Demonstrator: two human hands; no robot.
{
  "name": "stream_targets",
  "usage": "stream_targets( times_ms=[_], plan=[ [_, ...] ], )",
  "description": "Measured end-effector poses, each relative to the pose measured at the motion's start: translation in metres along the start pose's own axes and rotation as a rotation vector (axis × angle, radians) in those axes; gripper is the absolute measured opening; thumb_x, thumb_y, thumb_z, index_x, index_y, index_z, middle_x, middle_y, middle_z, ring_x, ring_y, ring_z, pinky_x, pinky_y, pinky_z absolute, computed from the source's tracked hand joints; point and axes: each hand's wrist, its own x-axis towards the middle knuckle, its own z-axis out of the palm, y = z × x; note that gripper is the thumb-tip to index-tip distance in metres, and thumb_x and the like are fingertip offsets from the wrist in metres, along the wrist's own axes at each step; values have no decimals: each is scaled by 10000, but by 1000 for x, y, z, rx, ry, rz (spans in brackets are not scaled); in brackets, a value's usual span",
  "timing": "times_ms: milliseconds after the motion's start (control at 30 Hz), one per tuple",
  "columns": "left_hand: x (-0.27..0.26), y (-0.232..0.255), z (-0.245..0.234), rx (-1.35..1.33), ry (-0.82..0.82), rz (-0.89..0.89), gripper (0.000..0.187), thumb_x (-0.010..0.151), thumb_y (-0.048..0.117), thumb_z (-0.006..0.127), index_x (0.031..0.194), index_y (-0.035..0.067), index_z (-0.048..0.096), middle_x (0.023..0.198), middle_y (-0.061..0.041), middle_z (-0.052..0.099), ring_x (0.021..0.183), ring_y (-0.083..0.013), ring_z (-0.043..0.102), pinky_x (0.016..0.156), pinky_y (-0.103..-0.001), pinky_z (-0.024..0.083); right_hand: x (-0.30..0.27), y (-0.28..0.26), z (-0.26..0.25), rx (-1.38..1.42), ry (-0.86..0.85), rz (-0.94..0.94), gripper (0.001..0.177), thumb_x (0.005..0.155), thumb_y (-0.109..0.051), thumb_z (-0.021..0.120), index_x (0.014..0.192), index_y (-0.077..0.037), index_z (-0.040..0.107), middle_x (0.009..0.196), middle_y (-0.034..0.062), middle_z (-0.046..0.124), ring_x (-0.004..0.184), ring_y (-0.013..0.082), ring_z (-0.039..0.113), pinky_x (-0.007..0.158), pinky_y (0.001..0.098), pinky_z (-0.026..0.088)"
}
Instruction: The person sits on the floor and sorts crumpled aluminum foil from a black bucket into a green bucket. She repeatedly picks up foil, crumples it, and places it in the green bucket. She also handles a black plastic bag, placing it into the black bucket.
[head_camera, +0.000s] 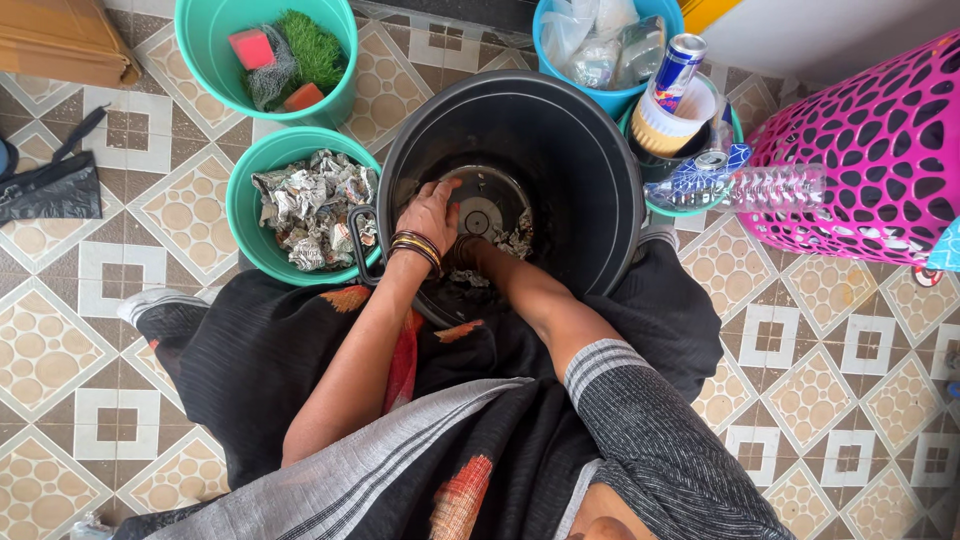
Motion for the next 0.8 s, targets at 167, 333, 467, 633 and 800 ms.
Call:
stream_targets(
  times_ms=[167,333,467,633,800],
  plan=[
    [3,2,1,11,-29,-26,428,938,135,632,1362,176,589,1358,-147,602,1109,-375,647,914,-491,538,5,-2,-2,-2,7,0,325,881,-57,639,1199,-109,681,1195,138,685,1049,274,689,895,407,556],
    [5,2,-1,12,-36,-43,434,940,130,627,1370,168,584,1389,-148,581,1105,-371,649,920,-485,539,7,4,-8,-18,12,14,340,887,-51,635,1217,-118,681,1217,132,682,1065,270,688,907,403,554],
    [4,3,0,12,-39,-38,433,942,132,630,1371,164,582,1382,-151,581,1107,-375,646,923,-488,536,2,10,-6,-26,-7,15,352,892,-47,631,1232,-125,682,1235,128,679,1077,266,686,917,400,552],
    [1,5,-3,-18,-53,-47,439,934,118,625,1368,167,584,1369,-149,591,1101,-380,650,914,-493,537,-2,5,2,-40,-41,2,368,898,-41,626,1250,-133,683,1258,122,677,1093,261,685,929,396,551],
    [2,6,-6,-23,-50,-43,440,930,112,625,1366,160,584,1369,-154,589,1097,-378,654,912,-492,539,-2,1,5,-40,-55,0,384,905,-35,621,1268,-142,684,1280,117,674,1109,257,683,942,392,549]
  ],
)
